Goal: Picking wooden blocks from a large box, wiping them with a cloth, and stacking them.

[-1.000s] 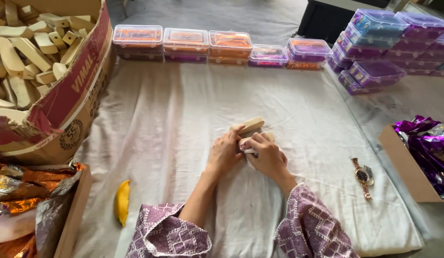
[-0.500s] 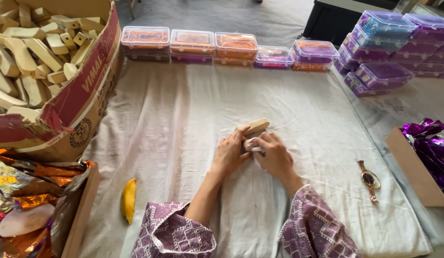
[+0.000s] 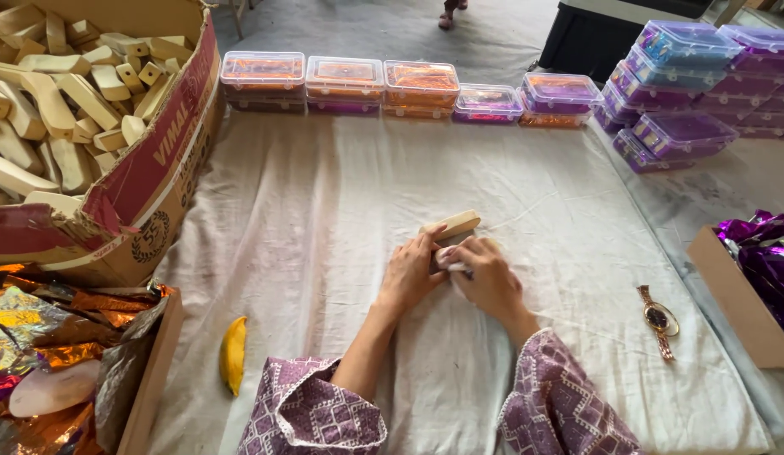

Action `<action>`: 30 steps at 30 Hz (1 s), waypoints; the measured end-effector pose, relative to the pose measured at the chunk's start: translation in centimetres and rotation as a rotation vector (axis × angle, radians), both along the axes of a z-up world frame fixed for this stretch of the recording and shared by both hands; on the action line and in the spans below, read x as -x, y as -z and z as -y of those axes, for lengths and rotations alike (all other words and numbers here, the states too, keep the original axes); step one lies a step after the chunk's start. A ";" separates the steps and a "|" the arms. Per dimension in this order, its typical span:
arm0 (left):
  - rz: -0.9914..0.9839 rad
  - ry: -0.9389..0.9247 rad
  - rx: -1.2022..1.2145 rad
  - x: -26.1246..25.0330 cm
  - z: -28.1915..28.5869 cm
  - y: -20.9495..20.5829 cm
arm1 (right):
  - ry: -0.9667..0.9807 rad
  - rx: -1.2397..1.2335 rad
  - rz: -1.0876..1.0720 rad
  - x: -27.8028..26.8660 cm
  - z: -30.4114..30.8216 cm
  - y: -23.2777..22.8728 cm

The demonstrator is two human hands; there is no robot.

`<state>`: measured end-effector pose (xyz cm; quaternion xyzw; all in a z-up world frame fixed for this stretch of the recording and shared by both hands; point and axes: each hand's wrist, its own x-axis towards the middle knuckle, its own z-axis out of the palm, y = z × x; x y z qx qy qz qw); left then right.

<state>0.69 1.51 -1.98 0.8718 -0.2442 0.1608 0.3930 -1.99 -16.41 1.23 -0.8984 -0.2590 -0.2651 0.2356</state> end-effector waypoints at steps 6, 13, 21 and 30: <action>-0.037 0.005 0.002 0.4 0.0 -0.7 | 0.240 -0.040 -0.054 -0.2 1.8 -0.5; 0.001 0.014 0.003 0.4 -0.1 -0.6 | 0.027 -0.019 -0.049 1.0 -1.7 -0.6; -0.022 0.015 0.007 0.5 -0.1 -0.8 | 0.126 -0.054 -0.055 0.1 0.6 -0.3; 0.003 -0.003 -0.022 0.3 0.0 -0.4 | 0.004 -0.007 -0.045 -0.5 0.6 0.3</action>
